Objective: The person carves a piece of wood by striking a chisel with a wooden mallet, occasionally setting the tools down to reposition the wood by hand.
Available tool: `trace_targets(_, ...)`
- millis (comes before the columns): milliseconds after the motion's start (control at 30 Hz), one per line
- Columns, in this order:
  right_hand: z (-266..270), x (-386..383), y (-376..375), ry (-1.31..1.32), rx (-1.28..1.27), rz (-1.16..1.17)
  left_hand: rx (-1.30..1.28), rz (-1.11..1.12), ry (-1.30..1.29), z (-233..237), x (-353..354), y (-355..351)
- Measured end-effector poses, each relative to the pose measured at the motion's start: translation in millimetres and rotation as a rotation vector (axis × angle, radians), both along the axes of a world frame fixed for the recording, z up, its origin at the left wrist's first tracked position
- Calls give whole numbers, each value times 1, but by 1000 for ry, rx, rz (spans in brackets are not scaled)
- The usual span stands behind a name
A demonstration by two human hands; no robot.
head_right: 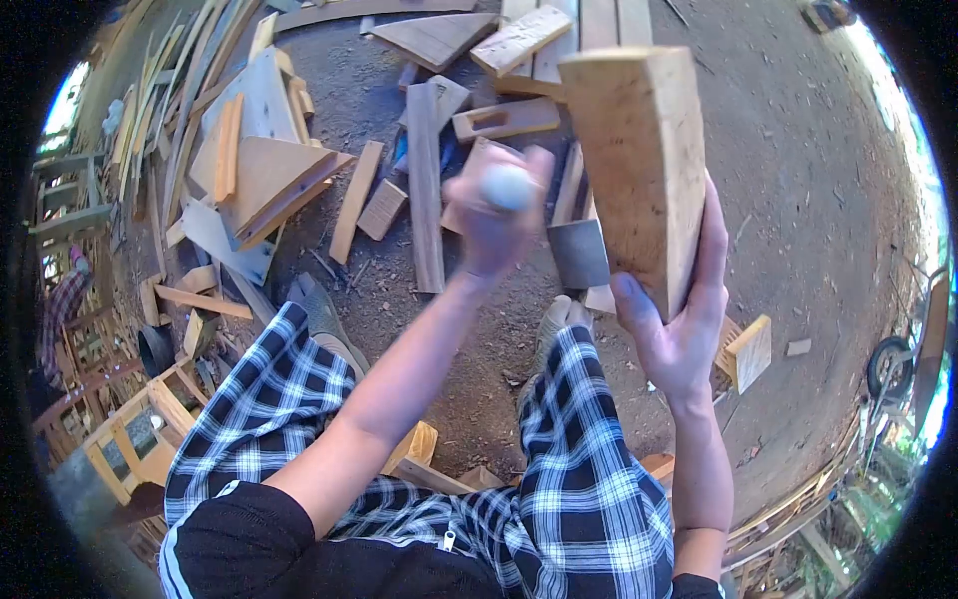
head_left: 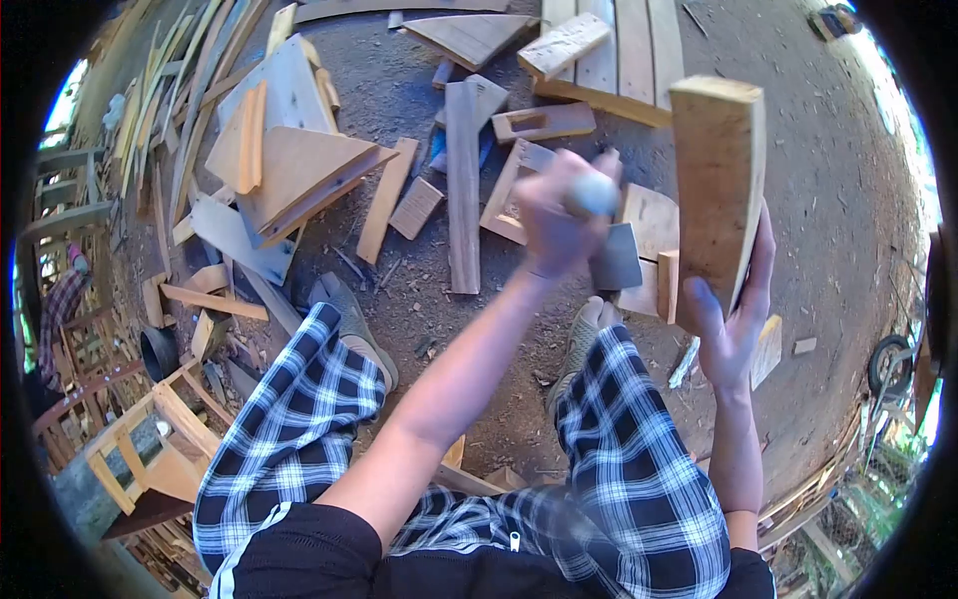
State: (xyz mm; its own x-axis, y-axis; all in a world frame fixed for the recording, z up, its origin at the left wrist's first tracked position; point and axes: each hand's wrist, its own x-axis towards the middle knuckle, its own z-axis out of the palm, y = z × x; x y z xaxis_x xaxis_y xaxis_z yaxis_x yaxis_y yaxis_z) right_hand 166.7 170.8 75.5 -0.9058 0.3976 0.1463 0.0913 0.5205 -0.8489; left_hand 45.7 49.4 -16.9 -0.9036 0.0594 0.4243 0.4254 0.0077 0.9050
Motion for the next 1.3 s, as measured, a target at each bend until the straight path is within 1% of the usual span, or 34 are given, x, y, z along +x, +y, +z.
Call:
trace_targets(33,-4,1,5,29,41,-8,34,48,41,-8,-12,-10)
trace_targets(67,-7,5,8,55,83,-18,176,133,-141,4,-15,-15)
trace_targets(100,2,4,1,-70,-39,-64,221,191,-296,-3,-25,-27)
trace_targets(133,0,7,1,-78,-37,-83,229,224,-291,-13,-34,-40)
trace_targets(167,-4,9,1,-108,-65,-94,285,230,-317,-2,-38,-44)
trace_targets(200,-7,11,1,-136,-95,-99,301,218,-308,9,-39,-46)
trace_targets(267,-9,14,0,-157,-86,-115,459,122,-344,15,-38,-51)
trace_targets(367,-15,17,2,-122,-108,-108,446,72,-325,10,-32,-49)
trace_targets(433,-19,17,4,-51,5,-36,451,62,-339,8,-27,-45)
trace_targets(500,-16,16,-1,-100,-44,-64,452,54,-353,5,-25,-43)
trace_targets(533,-15,16,-4,-149,-92,-95,440,54,-342,3,-24,-43)
trace_targets(633,-15,15,-6,-147,-121,-75,427,38,-347,2,-24,-40)
trace_targets(767,-18,13,-5,-171,-92,-50,385,48,-376,1,-24,-37)
trace_targets(800,-18,10,-2,-107,-24,20,383,50,-373,1,-22,-32)
trace_targets(833,-16,6,0,-41,45,91,305,78,-310,0,-18,-25)
trace_targets(867,-9,2,-1,-35,42,94,226,106,-246,0,-15,-19)
trace_targets(933,11,-11,-2,140,57,152,94,30,-55,3,-10,-9)
trace_targets(967,18,-14,-6,217,-78,153,20,7,-30,9,-4,-8)
trace_targets(1000,19,-16,-10,224,-77,157,30,-28,-22,10,-1,-3)
trace_targets(1067,19,-18,-17,217,-49,161,271,-167,-296,-7,8,2)
trace_targets(1100,22,-19,-13,-22,173,277,271,-107,-182,-4,11,6)
trace_targets(1133,20,-24,-15,-116,245,298,269,-46,-68,-2,12,7)
trace_targets(1167,21,-25,-15,-111,193,288,93,-40,90,-2,11,2)
trace_targets(1200,23,-27,-13,-108,144,280,93,-33,92,-7,7,0)
trace_targets(1267,22,-28,-12,141,142,212,-144,-156,88,-21,3,-4)
trace_targets(1300,23,-26,-14,239,121,176,-176,-209,-41,-21,7,-8)
